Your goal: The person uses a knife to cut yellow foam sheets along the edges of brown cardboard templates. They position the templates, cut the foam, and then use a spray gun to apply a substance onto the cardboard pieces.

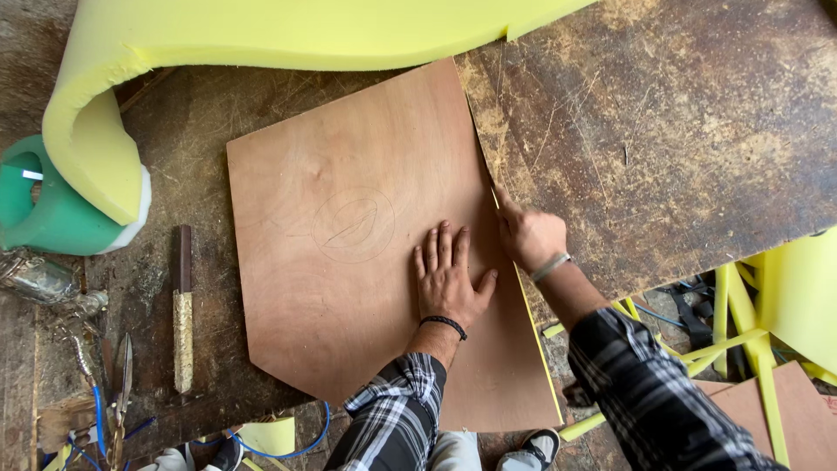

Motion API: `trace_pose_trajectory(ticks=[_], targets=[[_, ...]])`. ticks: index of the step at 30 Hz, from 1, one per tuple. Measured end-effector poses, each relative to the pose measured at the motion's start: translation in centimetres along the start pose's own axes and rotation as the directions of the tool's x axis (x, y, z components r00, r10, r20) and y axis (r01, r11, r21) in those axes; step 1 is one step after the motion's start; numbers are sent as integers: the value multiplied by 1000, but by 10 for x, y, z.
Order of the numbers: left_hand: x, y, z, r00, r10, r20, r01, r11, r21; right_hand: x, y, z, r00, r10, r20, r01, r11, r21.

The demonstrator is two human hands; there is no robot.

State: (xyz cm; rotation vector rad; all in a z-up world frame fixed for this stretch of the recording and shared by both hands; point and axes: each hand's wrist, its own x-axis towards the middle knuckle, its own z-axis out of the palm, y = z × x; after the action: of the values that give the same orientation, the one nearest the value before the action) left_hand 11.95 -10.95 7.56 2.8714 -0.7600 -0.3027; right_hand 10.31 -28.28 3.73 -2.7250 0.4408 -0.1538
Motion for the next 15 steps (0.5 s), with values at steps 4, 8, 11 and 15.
trace_pose_trajectory(ticks=[4,8,11,15], targets=[[-3,0,4,1000,-12,21,12,999,35,-27,-1,-7,994,-70,-84,70,998,-4],[5,-2,2,1000,-6,-15,6,999,34,-50,-1,-8,999,40,3,-40,996,75],[-6,-1,7,1000,-16,10,15,999,41,-62,-2,-4,964,-111,-242,143,983,118],[3,-3,6,998,1,-62,1,999,34,-86,-1,-11,983,-88,-162,113,982,153]])
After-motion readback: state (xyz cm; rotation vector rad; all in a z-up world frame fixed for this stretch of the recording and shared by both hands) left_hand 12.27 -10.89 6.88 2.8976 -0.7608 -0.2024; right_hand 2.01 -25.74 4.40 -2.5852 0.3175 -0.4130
